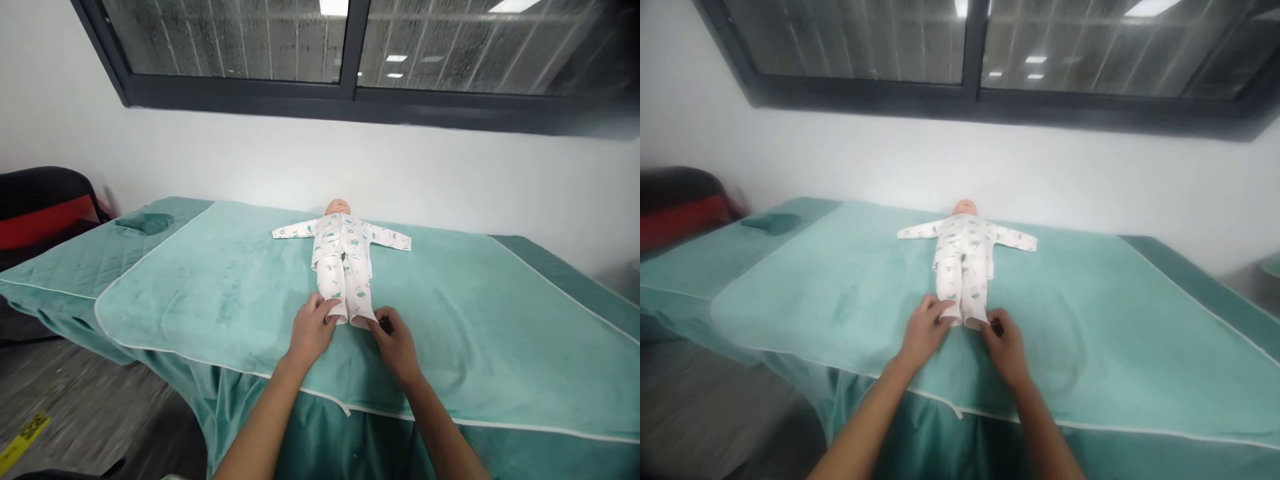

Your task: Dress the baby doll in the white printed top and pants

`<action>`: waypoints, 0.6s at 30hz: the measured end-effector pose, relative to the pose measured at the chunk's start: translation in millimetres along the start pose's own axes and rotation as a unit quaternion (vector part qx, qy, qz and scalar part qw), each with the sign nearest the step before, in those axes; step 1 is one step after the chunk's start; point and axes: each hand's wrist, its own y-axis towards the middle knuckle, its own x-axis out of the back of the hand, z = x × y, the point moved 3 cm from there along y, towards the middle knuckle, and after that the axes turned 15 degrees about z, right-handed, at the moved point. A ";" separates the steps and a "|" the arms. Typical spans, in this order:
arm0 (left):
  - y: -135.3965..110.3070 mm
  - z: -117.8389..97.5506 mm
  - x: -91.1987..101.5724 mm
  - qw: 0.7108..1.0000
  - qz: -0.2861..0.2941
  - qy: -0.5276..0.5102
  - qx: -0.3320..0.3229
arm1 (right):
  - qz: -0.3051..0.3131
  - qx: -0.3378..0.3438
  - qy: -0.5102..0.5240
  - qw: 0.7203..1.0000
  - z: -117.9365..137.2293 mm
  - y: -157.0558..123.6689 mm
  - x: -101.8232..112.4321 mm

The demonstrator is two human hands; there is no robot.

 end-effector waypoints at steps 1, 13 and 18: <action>-2.2 1.0 1.5 1.000 -0.015 -0.005 -0.008 | -0.021 0.007 0.009 1.000 -0.2 -4.0 3.5; -59.0 10.3 3.7 0.997 -0.041 -0.052 0.032 | -0.010 0.008 -0.041 0.999 -1.9 -67.3 2.4; -201.1 16.6 -10.8 0.985 0.087 -0.031 0.147 | 0.022 -0.117 -0.011 0.993 -40.1 -154.9 -9.2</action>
